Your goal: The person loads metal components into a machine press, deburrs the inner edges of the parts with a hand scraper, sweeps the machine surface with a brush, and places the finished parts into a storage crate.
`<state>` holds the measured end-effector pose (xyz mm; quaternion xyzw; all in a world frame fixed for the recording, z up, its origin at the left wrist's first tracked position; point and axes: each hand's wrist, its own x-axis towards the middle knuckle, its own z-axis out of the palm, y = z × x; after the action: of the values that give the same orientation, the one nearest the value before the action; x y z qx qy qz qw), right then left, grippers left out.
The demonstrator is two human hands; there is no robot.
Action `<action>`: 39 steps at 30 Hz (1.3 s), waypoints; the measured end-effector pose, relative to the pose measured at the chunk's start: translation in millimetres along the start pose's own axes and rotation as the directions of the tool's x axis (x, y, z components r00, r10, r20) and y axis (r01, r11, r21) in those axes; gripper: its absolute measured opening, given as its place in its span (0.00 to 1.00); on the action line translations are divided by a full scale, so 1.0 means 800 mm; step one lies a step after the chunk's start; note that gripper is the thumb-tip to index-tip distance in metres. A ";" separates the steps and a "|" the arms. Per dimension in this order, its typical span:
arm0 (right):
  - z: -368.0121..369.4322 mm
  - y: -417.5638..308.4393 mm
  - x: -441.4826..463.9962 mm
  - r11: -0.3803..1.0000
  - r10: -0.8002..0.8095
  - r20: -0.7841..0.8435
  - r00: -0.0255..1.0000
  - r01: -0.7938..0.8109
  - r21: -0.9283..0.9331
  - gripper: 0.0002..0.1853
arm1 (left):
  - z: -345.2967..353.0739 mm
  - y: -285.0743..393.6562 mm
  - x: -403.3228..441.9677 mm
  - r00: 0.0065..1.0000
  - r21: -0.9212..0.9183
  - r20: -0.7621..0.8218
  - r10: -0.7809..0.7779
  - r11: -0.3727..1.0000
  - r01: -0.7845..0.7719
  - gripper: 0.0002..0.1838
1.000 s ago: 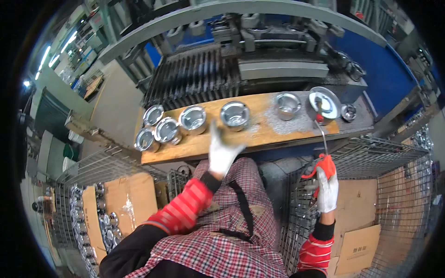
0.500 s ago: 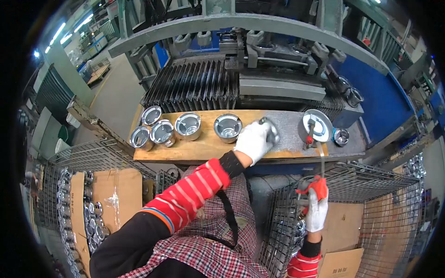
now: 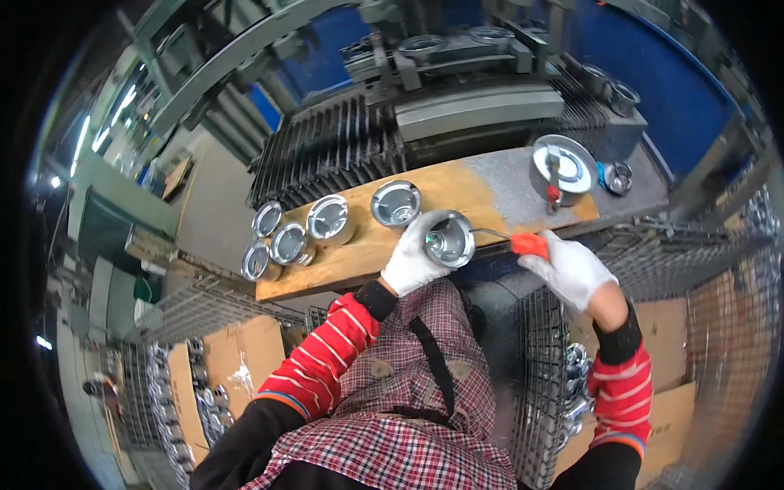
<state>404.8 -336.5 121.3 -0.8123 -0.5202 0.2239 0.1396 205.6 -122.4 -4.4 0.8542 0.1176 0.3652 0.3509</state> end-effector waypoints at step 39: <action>0.044 -0.016 0.046 0.996 -0.066 -0.069 0.995 0.070 0.064 0.30 | 0.006 -0.007 -0.013 0.954 -0.133 -0.018 -0.298 0.947 0.293 0.64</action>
<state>390.2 -298.5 88.8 -0.7961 -0.5349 0.2087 0.1912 201.8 -125.3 -15.9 0.7956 0.2272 0.3313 0.4536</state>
